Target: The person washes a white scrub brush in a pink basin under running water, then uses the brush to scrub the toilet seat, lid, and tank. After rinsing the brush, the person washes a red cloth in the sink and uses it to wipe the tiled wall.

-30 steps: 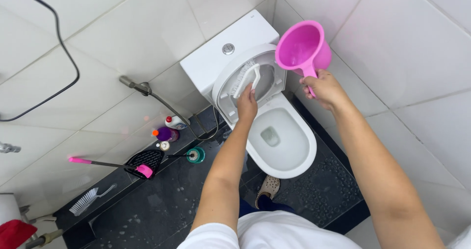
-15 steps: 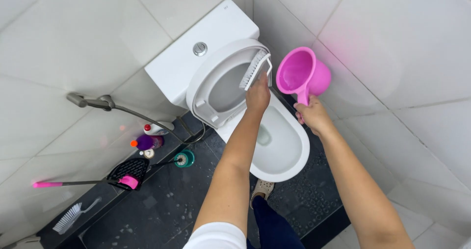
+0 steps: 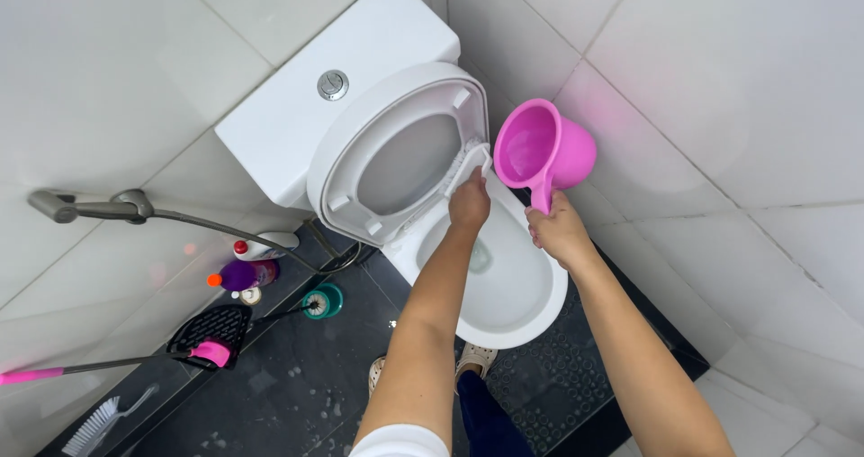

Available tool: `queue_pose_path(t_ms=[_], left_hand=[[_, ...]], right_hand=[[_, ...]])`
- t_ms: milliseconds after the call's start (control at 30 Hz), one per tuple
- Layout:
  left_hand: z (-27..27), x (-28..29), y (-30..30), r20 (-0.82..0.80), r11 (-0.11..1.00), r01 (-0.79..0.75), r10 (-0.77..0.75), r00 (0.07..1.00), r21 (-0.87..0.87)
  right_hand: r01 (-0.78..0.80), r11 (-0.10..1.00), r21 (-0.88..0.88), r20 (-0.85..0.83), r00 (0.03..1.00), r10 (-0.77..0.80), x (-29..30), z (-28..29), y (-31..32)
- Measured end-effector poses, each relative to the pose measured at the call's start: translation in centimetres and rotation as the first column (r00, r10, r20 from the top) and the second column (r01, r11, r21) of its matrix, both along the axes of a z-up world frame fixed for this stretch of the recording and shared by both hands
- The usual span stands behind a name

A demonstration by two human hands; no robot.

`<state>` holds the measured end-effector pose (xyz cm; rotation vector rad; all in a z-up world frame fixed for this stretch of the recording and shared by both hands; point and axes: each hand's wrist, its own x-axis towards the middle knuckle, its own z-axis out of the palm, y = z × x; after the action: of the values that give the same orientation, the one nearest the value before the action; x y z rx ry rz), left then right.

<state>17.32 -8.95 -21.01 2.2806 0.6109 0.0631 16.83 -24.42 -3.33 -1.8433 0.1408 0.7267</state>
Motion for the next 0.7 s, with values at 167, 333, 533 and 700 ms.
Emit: queue_pose_path(t_ms=[167, 333, 533, 700], left_hand=[[-2.8, -1.4, 0.3, -0.099, 0.999, 0.028, -0.030, 0.995, -0.024], [-9.8, -6.2, 4.6, -0.238, 0.989, 0.134, -0.116, 0.964, 0.062], [-8.9, -14.8, 7.0, -0.318, 0.991, 0.127, -0.103, 0.942, 0.053], [0.4, -19.4, 9.9, -0.001, 0.997, 0.059, -0.059, 0.998, -0.049]], right_hand=[[-0.029, 0.987, -0.156, 0.045, 0.998, 0.036, -2.1, 0.4, 1.5], [-0.058, 0.970, -0.235, 0.073, 0.994, 0.077, -5.4, -1.0, 4.1], [-0.161, 0.943, -0.290, 0.315, 0.915, 0.253, -11.5, -7.3, 5.8], [-0.112, 0.947, -0.300, 0.136, 0.978, 0.159, -16.4, -0.4, 12.2]])
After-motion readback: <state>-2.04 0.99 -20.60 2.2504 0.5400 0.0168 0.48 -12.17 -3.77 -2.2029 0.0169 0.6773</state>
